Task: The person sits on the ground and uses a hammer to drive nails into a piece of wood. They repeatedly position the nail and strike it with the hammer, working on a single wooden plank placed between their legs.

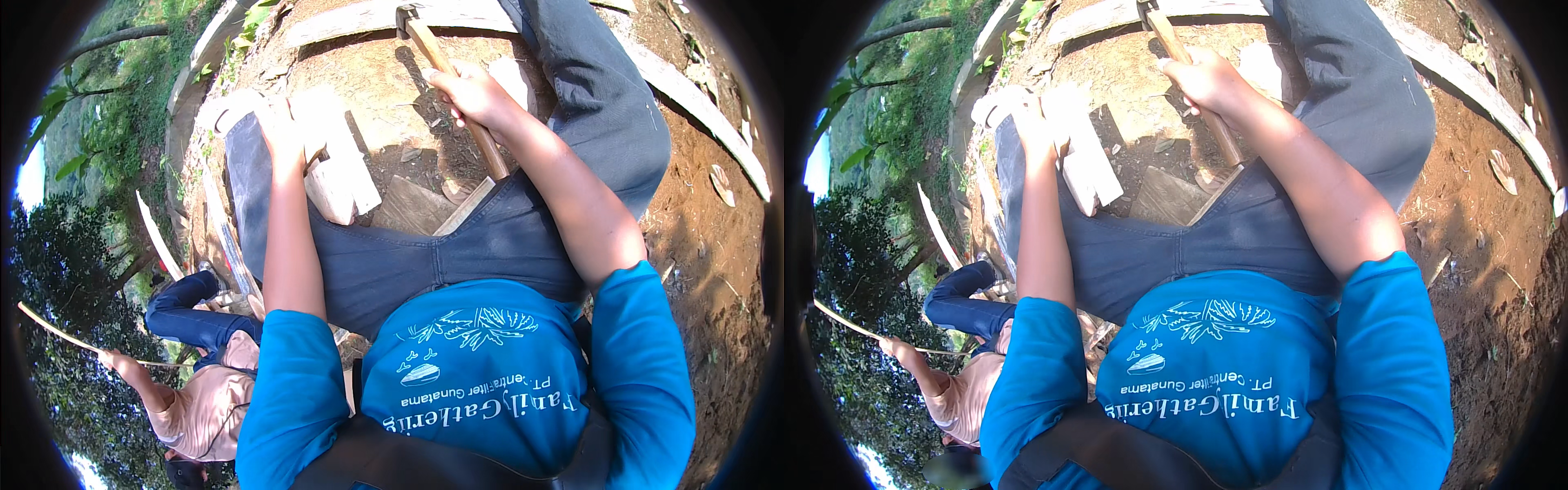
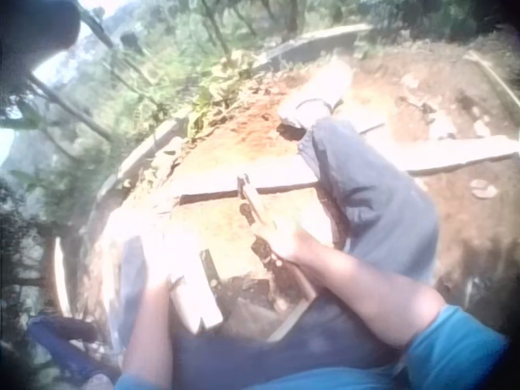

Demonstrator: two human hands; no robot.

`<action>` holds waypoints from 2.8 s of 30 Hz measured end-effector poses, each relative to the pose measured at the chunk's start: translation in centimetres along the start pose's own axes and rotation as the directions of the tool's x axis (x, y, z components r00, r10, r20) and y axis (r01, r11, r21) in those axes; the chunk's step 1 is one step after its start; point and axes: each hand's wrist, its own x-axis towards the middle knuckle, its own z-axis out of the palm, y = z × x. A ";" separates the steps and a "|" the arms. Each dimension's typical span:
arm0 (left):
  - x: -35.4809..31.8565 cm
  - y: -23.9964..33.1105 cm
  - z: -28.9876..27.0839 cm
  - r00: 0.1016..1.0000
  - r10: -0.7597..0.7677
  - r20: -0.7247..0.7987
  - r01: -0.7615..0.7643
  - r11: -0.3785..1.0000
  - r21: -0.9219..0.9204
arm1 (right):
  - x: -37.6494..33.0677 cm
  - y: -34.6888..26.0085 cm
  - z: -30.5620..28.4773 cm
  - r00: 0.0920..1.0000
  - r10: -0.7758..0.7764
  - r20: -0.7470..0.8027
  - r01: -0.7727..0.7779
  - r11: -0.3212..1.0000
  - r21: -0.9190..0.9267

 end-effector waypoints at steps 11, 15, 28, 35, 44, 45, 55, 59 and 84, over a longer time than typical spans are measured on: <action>0.6 -0.2 -2.1 0.814 -0.442 0.377 0.523 0.274 -0.807 | -2.0 -1.9 1.1 0.999 0.042 -0.007 -0.042 0.998 0.039; 0.5 3.8 0.5 0.914 -0.379 0.144 0.400 0.780 -0.482 | -1.9 -1.7 0.3 0.997 0.042 -0.062 -0.040 0.999 0.034; -0.6 3.0 7.7 0.989 -0.141 -0.035 0.128 0.960 -0.248 | -0.9 0.2 0.5 1.000 -0.009 -0.016 0.009 0.999 0.034; -2.6 8.5 5.5 0.917 -0.313 0.249 0.399 0.670 -0.627 | -0.5 1.2 0.9 0.999 0.034 -0.022 -0.034 0.999 0.027; -3.8 7.8 6.6 0.928 -0.227 0.295 0.371 0.628 -0.684 | -0.4 2.2 1.6 0.990 0.135 -0.034 -0.138 0.983 -0.124; -3.9 7.6 6.6 0.929 -0.230 0.290 0.369 0.623 -0.689 | -0.5 2.2 1.7 0.990 0.135 -0.032 -0.138 0.983 -0.118; -3.9 6.8 7.2 0.930 -0.231 0.286 0.364 0.676 -0.640 | -0.3 2.8 1.9 0.989 0.140 -0.040 -0.143 0.985 -0.094; -4.1 6.4 7.4 0.937 -0.221 0.270 0.345 0.701 -0.624 | 0.0 3.3 1.9 0.990 0.132 -0.045 -0.136 0.987 -0.088; -3.6 8.2 6.3 0.957 -0.216 0.196 0.290 0.752 -0.591 | -4.0 1.5 7.3 0.985 -0.164 -0.046 0.148 0.959 -0.242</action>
